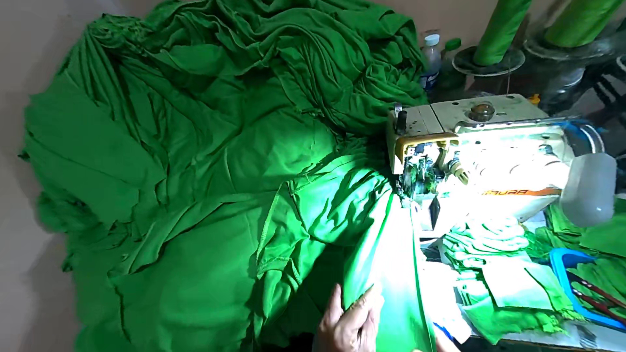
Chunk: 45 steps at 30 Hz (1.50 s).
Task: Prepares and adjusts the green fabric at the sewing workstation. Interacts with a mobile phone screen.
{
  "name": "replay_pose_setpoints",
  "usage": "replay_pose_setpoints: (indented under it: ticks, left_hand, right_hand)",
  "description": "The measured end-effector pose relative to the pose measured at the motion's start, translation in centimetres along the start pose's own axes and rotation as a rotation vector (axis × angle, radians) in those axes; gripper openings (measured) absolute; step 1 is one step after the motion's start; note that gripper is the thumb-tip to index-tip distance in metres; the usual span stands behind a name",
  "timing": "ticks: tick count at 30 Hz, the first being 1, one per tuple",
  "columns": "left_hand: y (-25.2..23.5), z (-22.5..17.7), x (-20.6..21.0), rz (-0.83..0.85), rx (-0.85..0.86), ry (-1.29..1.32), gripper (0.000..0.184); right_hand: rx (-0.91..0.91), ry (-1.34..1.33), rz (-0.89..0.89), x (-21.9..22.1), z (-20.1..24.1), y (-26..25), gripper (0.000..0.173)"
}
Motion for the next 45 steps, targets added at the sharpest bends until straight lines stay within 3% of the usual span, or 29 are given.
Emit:
replay_pose_setpoints:
  ticks: [3, 6, 13, 19, 22, 25, 28, 31, 34, 36, 39, 42, 45]
  left_hand:
    - [-2.5, 0.5, 1.5, -0.078, 0.106, -0.096, 0.015]
    - [-5.1, 0.8, 2.8, -0.037, 0.114, -0.198, 0.02]
    - [-11.4, 2.2, 6.0, 0.175, -0.014, -0.237, 0.016]
    - [-16.2, 4.6, 8.3, 0.289, -0.087, -0.182, 0.019]
    - [-17.4, 5.2, 8.1, 0.204, -0.071, -0.079, 0.017]
    - [-16.0, 6.1, 5.1, 0.032, -0.194, 0.047, 0.026]
    - [-11.0, 5.6, 0.7, -0.214, -0.24, 0.075, 0.028]
    - [-4.6, 4.4, -0.8, -0.217, -0.35, 0.217, 0.032]
    - [-0.5, 3.3, -0.1, -0.139, -0.464, 0.434, 0.038]
    - [0.5, 3.3, 0.2, -0.132, -0.406, 0.354, 0.042]
    - [-0.1, 2.6, -1.2, -0.177, -0.128, -0.073, 0.044]
    - [-3.3, 1.6, -2.2, -0.187, 0.063, -0.24, 0.028]
    - [-9.0, 1.8, -1.8, -0.055, 0.204, -0.354, 0.023]
  right_hand:
    - [-0.056, -0.051, -0.078, -0.2, -0.1, -2.3, 0.052]
    - [-0.093, -0.055, -0.151, -0.3, 0.3, -5.0, 0.067]
    - [-0.281, 0.111, -0.312, -1.2, 0.4, -10.9, 0.031]
    - [-0.245, 0.123, -0.31, -1.2, 0.3, -12.3, 0.031]
    - [-0.235, 0.051, -0.285, -1.1, 0.2, -12.0, 0.03]
    - [-0.259, -0.003, -0.296, -0.7, 0.2, -11.2, 0.021]
    - [-0.227, 0.008, -0.281, 0.4, 0.3, -10.4, 0.016]
    - [-0.012, -0.089, -0.146, 1.8, 0.4, -10.8, 0.026]
    - [0.093, -0.301, -0.128, 2.4, -0.2, -11.8, 0.017]
    - [0.112, -0.332, -0.166, 2.3, -0.4, -11.8, 0.013]
    - [0.099, -0.169, -0.165, 1.8, -0.3, -10.6, 0.009]
    - [-0.066, 0.084, -0.159, -0.2, 0.6, -8.4, 0.022]
    - [-0.291, 0.449, -0.361, -5.1, 3.9, -6.0, 0.019]
Point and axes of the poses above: each hand's wrist, its own y-axis away from the middle knuckle, its own x-axis out of the palm, z = x × y, the point moved 5 cm from there along -y, towards the middle knuckle, and after that the axes turned 4 degrees about x, right-handed, at the moved point
